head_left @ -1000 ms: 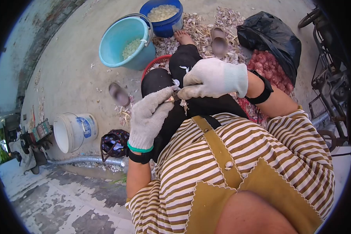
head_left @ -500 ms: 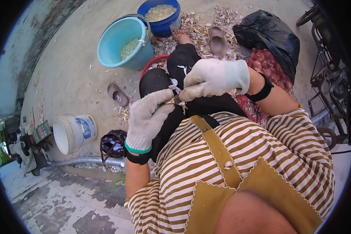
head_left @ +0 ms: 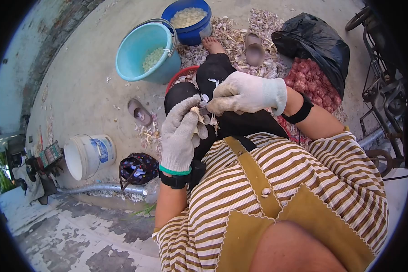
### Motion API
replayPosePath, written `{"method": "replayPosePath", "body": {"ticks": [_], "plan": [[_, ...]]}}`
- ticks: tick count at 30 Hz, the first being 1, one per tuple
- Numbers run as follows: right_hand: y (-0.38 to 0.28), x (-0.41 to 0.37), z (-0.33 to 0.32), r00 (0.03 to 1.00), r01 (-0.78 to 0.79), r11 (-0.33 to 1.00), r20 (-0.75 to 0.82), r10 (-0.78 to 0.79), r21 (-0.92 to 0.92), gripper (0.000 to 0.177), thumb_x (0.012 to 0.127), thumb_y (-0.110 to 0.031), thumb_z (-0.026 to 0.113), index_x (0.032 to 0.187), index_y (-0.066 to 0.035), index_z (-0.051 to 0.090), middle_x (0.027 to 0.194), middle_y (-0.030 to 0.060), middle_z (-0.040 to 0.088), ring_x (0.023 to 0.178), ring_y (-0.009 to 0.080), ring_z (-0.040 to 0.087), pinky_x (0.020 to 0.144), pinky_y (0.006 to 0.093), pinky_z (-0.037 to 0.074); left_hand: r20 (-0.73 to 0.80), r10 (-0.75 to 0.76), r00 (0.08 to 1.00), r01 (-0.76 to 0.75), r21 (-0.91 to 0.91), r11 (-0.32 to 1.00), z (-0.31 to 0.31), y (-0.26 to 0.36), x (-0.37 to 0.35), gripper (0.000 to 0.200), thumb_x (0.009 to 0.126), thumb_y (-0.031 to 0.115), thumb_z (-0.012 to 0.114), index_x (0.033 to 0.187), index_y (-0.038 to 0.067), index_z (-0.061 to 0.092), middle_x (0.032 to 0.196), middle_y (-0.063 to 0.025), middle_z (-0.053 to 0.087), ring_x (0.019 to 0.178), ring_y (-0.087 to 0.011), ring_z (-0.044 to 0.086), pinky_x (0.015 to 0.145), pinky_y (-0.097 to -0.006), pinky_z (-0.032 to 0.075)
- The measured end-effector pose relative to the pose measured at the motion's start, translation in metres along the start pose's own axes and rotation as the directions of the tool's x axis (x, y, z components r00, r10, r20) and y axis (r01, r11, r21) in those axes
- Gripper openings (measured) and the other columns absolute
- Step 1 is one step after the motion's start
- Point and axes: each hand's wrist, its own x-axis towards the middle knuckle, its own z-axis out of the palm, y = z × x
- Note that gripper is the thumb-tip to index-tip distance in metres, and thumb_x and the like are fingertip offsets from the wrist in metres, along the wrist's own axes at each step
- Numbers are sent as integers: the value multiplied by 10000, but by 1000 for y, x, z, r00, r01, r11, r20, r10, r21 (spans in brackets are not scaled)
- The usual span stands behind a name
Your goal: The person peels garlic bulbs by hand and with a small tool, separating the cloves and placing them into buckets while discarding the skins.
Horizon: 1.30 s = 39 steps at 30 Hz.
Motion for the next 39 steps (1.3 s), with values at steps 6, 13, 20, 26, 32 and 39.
{"method": "replayPosePath", "body": {"ticks": [6,13,20,26,32,39], "plan": [[-2,1,1,998,32,984,-38,-40,-173,335,921,-329,607,855,-10,683,574,10,531,532,61,472,462,253,390,-16,90,996,-83,239,967,4,7,-4,278,952,101,526,1213,19,571,889,-66,657,604,-65,569,474,-159,396],[16,0,-1,993,-120,772,-90,82,-624,314,904,-353,591,843,-53,661,638,113,594,594,246,610,558,358,462,1,154,988,-153,45,987,-15,4,-3,259,955,134,541,1190,27,542,874,-138,657,587,-121,596,485,-193,460],[-13,-12,7,985,51,851,-113,-129,-522,270,867,-343,642,936,-83,661,751,128,632,672,303,632,620,371,497,-55,120,991,-116,68,991,-12,2,0,289,949,113,541,1215,4,517,870,-109,675,579,-85,580,434,-160,376],[-15,-9,11,968,100,739,-108,-229,-667,287,890,-378,561,849,-107,644,721,119,635,736,303,651,636,410,511,-81,112,990,-101,129,987,-7,5,-5,284,946,109,540,1206,-4,539,844,-87,665,577,-80,572,442,-161,374],[-3,-3,12,953,184,738,-67,-296,-649,245,896,-342,551,847,-120,643,735,114,637,737,299,648,643,406,507,-2,22,1000,-22,23,999,-12,4,-8,273,934,82,537,1183,-24,569,829,-108,653,592,-110,580,495,-201,448],[4,4,10,974,121,886,-121,-194,-448,227,889,-314,581,875,-96,643,749,134,634,755,313,641,670,396,493,66,22,998,2,-339,941,-10,-2,-7,329,944,97,534,1243,-37,504,841,-140,632,616,-158,604,530,-237,513]]}}
